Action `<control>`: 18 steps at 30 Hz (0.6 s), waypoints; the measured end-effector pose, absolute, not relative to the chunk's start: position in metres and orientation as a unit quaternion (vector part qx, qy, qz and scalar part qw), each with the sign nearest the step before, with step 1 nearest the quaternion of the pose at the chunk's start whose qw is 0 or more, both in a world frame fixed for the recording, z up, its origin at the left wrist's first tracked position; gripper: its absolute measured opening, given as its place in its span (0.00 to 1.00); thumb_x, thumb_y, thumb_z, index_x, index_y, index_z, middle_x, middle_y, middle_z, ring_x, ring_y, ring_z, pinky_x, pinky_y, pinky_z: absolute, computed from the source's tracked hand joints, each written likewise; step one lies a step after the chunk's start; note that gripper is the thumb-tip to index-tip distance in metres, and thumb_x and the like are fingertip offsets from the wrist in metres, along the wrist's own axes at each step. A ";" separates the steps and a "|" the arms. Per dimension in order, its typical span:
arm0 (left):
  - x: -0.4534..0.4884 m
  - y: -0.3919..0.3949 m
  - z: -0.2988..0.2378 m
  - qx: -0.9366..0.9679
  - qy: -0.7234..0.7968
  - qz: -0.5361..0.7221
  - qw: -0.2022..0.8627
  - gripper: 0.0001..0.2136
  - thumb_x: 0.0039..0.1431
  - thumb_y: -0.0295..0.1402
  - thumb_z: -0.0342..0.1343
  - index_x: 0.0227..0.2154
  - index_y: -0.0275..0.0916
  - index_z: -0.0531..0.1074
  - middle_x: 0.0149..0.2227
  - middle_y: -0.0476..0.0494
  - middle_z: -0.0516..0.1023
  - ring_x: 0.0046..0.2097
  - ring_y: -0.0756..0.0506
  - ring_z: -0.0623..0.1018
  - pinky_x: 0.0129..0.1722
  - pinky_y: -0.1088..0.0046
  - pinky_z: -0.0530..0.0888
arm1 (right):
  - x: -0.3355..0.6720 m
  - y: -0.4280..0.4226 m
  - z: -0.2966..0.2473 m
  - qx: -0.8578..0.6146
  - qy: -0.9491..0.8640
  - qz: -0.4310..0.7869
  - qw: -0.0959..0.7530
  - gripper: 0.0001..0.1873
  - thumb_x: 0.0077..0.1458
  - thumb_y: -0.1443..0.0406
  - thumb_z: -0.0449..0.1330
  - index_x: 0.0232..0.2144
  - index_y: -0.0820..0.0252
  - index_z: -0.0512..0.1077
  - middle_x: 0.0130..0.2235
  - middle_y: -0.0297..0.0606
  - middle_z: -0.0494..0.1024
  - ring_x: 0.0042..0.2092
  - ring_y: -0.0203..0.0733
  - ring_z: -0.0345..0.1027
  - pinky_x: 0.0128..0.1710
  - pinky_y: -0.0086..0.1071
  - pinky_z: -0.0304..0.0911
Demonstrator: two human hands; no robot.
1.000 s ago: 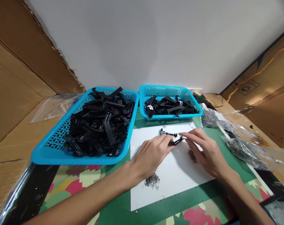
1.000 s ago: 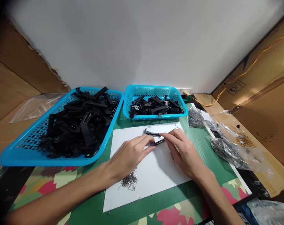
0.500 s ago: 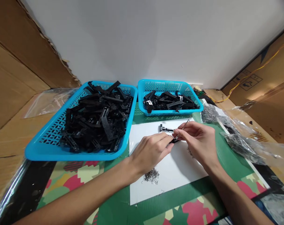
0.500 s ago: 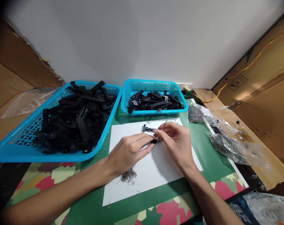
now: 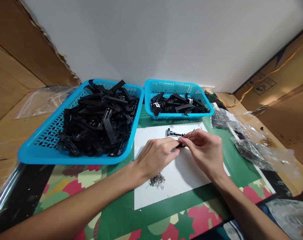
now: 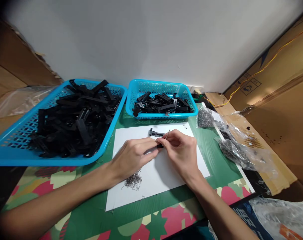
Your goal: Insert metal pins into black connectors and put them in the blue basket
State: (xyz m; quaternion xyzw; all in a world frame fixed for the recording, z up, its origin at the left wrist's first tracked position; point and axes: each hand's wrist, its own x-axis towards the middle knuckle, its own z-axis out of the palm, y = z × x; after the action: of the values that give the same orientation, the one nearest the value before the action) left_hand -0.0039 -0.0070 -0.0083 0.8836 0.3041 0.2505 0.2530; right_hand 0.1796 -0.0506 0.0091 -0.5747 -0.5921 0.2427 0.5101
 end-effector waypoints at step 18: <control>-0.002 -0.001 -0.006 0.801 0.369 0.353 0.313 0.11 0.69 0.31 0.60 0.51 0.36 0.77 0.51 0.38 0.80 0.48 0.41 0.81 0.50 0.60 0.80 | 0.127 -0.023 0.049 -0.468 -0.731 0.198 0.456 0.14 0.70 0.71 0.52 0.42 0.59 0.78 0.43 0.41 0.85 0.43 0.42 0.79 0.44 0.34 0.71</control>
State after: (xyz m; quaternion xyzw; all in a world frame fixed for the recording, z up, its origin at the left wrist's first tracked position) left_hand -0.0020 -0.0014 -0.0062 0.8007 0.3688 0.3530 0.3134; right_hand 0.1271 -0.0226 0.0488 -0.4679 -0.7308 0.1982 0.4558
